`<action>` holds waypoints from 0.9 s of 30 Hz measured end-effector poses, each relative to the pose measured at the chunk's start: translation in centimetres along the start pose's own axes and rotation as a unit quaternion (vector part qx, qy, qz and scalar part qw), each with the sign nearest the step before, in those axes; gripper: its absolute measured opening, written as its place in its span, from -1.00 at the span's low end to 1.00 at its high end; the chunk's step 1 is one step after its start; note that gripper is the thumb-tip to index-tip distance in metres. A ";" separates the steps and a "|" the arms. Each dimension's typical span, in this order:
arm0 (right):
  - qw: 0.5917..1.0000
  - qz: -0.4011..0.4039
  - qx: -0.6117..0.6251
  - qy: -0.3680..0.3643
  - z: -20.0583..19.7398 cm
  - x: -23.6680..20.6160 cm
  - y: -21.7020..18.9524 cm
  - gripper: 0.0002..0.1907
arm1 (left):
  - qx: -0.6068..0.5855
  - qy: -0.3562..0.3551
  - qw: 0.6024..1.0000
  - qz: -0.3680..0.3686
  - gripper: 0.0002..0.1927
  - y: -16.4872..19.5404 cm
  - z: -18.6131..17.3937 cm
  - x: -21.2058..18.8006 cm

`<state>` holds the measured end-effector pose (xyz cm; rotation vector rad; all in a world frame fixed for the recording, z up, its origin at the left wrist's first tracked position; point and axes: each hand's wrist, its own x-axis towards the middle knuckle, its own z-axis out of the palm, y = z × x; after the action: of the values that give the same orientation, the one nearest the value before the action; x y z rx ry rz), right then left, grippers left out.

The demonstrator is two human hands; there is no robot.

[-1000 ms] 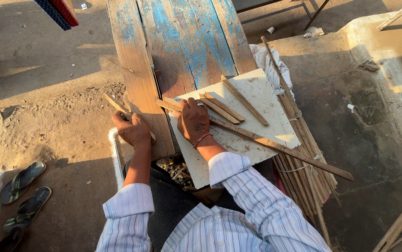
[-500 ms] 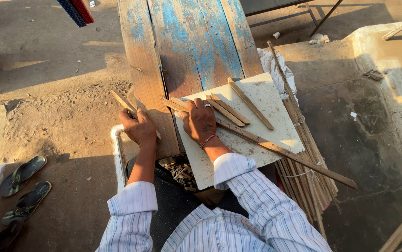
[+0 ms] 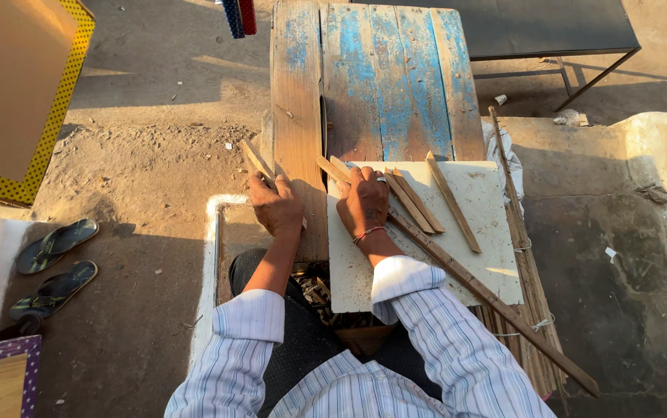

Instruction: The person repeatedly picks up thin wooden sticks from a bundle and cuts them into shorter pieces using a table saw. The cut pieces are stacked on the table, and the process continues with multiple sticks.

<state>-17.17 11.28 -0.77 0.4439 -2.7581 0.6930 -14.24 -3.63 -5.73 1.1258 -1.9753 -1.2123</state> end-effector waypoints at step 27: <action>1.000 0.018 -0.021 -0.005 1.5 1.5 0.4 -0.65 | -0.011 -0.013 1.000 0.022 -0.57 -1.7 0.3 -0.1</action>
<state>-18.99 10.54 -1.72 0.3903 -2.7919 0.6430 -13.76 -3.84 -7.39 1.0549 -1.9908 -1.2294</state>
